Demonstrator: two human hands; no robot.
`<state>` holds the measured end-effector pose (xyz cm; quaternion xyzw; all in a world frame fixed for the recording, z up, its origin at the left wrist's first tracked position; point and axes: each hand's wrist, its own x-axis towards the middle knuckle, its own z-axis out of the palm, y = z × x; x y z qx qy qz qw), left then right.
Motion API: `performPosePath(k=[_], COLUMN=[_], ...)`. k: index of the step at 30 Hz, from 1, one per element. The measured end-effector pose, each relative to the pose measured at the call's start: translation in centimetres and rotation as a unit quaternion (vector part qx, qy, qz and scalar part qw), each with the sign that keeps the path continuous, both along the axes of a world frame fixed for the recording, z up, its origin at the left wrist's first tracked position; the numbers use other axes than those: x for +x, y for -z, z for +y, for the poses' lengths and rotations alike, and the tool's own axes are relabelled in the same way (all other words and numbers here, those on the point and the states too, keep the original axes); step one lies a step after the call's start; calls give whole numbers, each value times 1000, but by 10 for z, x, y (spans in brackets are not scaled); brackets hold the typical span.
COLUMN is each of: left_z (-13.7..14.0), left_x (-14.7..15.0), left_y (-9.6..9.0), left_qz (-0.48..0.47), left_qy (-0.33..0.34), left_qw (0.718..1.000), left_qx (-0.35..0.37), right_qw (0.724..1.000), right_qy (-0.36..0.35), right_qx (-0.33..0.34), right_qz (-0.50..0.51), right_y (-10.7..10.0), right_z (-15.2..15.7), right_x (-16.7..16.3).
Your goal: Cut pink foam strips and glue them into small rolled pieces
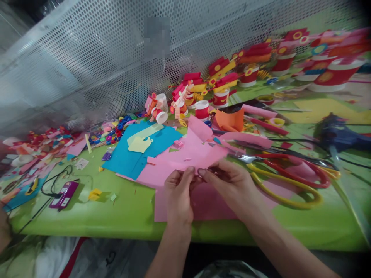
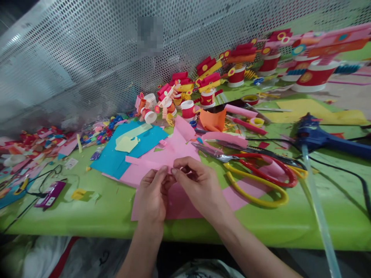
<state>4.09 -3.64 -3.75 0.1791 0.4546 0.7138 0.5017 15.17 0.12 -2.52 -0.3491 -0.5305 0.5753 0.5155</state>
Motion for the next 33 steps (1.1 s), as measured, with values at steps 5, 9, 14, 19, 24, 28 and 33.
performPosePath(k=[5,9,14,19,24,28,33], left_z=[1,-1,-3,-4,-5,-5,-6], left_x=[-1,1,3,2,0,-1,-1], left_y=[1,-4,-15,-16,-9,-6,-5], left_qz=[-4,-3,0,-12,-1,16,38], left_qy=[-5,-29,-23,17,35,34,22], left_qw=[1000,999,998,1000,999,999,999], left_qx=[-16,-28,-58,-16,19,9,14], right_qw=[997,989,967,952,966,983,997], right_qy=[31,34,58,71,58,45,41], right_qx=[51,114,190,238,197,134,22], right_qz=[-56,-90,-159,-182,-155,-115,-66], right_y=[-1,-5,-9,-8,-9,-6,-1], right_z=[-3,-5,-8,-10,-11,-9,-5], right_x=[1,3,5,7,8,7,6])
